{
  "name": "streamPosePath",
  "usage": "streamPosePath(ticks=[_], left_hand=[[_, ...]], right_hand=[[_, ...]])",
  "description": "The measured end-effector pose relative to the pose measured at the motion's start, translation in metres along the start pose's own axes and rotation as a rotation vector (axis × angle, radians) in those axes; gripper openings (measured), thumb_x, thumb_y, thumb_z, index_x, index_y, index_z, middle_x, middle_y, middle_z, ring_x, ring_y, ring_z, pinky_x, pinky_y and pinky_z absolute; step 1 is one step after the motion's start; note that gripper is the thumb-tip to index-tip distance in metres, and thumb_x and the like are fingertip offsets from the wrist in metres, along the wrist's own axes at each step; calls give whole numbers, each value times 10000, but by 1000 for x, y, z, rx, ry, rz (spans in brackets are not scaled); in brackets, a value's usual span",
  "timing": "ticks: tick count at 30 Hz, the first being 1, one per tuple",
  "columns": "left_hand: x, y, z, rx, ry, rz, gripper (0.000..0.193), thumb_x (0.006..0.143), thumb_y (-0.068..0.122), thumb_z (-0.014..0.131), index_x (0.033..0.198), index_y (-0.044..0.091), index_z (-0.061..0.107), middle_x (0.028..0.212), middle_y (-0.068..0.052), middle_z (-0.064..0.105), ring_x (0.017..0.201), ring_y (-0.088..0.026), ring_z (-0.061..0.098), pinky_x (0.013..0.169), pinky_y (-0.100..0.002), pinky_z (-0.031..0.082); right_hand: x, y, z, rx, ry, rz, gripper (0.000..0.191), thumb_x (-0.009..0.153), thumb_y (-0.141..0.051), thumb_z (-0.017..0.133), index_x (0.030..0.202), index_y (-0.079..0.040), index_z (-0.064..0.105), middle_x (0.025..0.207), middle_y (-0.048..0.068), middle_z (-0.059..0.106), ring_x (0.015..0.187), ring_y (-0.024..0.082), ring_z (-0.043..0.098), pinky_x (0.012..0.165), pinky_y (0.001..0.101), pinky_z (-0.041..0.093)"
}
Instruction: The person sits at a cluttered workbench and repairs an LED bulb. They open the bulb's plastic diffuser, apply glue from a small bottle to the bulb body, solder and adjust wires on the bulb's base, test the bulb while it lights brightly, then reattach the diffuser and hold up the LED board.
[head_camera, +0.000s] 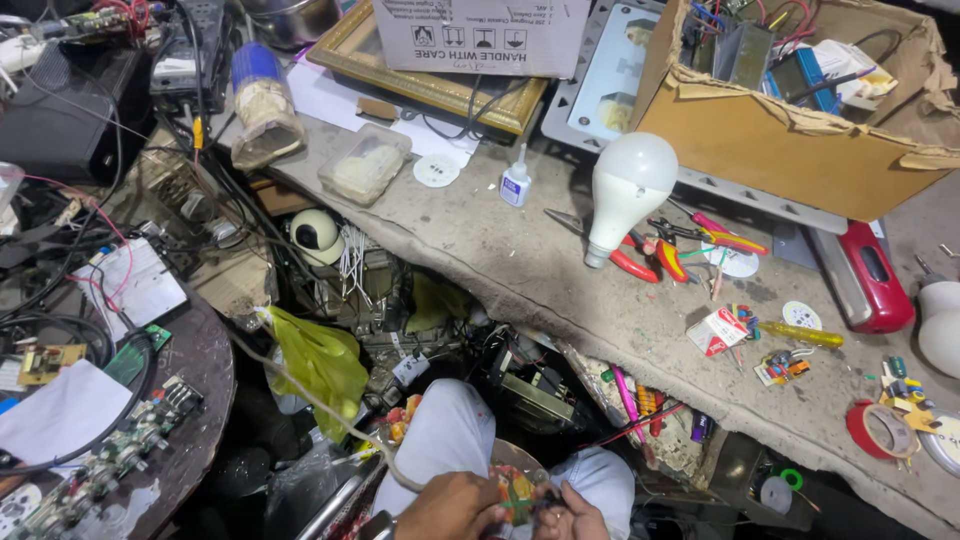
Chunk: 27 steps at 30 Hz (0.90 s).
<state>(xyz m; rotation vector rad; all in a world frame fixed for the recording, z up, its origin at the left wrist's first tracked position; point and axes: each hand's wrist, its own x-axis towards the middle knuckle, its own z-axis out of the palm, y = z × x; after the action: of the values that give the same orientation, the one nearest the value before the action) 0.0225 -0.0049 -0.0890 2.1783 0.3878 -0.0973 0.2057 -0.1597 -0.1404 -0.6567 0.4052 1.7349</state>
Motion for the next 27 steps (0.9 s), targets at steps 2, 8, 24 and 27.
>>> streamPosePath(ticks=[2,8,24,27], left_hand=[[-17,0,-23,-12,43,57,173,941,233,699,937,61,714,882,-168,702,913,-402,662,810,-500,507],[-81,-15,-62,-86,62,-217,174,828,222,783,937,86,787,949,-117,745,981,-315,681,879,-425,510],[-45,12,-82,-208,395,-180,304,904,291,679,1067,53,775,1012,-127,789,954,-273,753,845,-365,559],[-35,18,-82,-355,517,-34,303,994,264,631,1058,2,771,1039,-124,808,972,-208,771,861,-319,570]], right_hand=[[4,5,2,61,37,-164,352,993,-403,498,1022,-67,597,729,47,550,578,156,470,522,279,388],[17,19,3,54,203,-231,306,992,-377,475,1032,-102,601,856,33,626,590,146,484,487,275,368],[18,37,90,-526,185,-621,356,1051,-355,449,1001,-25,575,731,117,665,523,117,516,462,243,390],[12,46,103,-879,67,-669,429,1069,-388,460,938,-5,602,765,107,686,569,101,557,505,238,443]])
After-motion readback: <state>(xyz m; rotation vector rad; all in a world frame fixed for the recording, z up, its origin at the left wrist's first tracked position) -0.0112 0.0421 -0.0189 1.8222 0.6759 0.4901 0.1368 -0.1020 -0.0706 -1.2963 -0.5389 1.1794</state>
